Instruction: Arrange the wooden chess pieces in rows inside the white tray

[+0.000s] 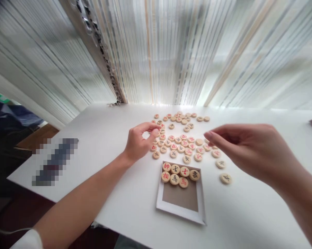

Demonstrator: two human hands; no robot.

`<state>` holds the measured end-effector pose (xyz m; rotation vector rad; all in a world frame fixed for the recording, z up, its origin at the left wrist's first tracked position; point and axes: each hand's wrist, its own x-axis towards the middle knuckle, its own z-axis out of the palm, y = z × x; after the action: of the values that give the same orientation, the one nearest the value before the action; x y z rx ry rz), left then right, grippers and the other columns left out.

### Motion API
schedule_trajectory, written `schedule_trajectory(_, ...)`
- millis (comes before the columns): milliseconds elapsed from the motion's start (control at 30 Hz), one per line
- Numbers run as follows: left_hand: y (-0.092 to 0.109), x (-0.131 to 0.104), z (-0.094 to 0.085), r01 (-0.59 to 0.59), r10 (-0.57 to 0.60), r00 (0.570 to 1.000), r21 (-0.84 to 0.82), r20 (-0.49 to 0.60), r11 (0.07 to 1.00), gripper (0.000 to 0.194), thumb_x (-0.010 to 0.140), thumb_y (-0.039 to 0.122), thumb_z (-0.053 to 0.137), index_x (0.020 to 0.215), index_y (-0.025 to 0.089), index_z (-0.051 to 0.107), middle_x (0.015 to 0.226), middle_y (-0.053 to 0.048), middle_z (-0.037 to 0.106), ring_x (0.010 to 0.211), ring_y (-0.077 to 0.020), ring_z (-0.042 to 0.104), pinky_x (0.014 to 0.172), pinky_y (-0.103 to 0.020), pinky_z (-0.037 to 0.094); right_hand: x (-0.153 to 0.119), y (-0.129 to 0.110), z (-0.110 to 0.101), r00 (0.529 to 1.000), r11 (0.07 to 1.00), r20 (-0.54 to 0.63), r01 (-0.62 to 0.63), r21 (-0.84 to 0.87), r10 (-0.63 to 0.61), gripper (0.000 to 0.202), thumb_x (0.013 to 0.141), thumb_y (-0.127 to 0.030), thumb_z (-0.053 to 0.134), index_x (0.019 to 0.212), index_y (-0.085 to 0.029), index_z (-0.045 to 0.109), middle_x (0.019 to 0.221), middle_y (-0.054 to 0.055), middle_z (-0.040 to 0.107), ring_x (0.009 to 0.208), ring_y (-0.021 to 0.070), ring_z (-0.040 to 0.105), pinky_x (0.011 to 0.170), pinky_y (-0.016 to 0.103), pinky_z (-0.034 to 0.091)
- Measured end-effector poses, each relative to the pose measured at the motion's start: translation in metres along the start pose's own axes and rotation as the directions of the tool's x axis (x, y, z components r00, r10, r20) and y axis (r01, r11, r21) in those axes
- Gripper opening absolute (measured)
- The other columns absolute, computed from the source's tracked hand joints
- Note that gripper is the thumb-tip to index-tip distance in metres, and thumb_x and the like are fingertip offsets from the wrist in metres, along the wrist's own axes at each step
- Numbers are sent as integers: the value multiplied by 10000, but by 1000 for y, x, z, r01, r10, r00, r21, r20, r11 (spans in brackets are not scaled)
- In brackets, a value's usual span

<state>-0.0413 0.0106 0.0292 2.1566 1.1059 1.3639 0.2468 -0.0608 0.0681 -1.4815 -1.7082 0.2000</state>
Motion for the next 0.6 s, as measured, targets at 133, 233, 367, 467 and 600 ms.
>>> schedule_trajectory(133, -10, 5, -2, 27, -27, 1000, -8, -9, 1000, 159, 936, 207, 670, 963, 184, 825, 985, -64, 855, 881, -221, 792, 877, -326, 614, 11, 12, 24, 971, 964, -154, -144, 224, 181, 372, 922, -536, 760, 807, -187, 816, 570, 37, 676, 430, 126, 479, 399, 271, 325)
schedule_trajectory(233, -12, 3, 1, 16, -21, 999, 108, 43, 994, 189, 954, 255, 644, 949, 201, 826, 978, -50, 857, 909, -229, 797, 882, -317, 604, 1, 33, 42, 967, 976, -181, -151, 160, 179, 366, 943, -490, 704, 801, -167, 801, 619, 54, 722, 457, 141, 540, 452, 278, 405)
schedule_trajectory(367, -9, 1, 3, -14, 1, 997, 149, 81, 989, 205, 963, 266, 633, 938, 192, 822, 971, -54, 856, 930, -236, 797, 872, -311, 598, -7, 48, 45, 958, 986, -244, -129, 109, 153, 348, 953, -444, 672, 744, -186, 776, 578, 40, 696, 516, 172, 590, 559, 309, 464)
schedule_trajectory(467, -8, 1, 3, -7, -8, 996, 159, 94, 987, 215, 965, 273, 627, 929, 182, 818, 967, -60, 855, 921, -234, 797, 812, -299, 601, -5, 50, 41, 957, 989, -259, -105, 105, 129, 348, 964, -413, 653, 708, -198, 752, 570, 37, 687, 542, 187, 606, 592, 323, 476)
schedule_trajectory(600, -9, 3, 1, 3, -19, 996, 167, 92, 986, 219, 965, 289, 627, 920, 188, 816, 958, -58, 855, 913, -236, 797, 719, -277, 599, -3, 52, 40, 961, 988, -246, -98, 120, 125, 381, 973, -404, 646, 655, -204, 714, 600, 52, 710, 582, 200, 643, 612, 326, 489)
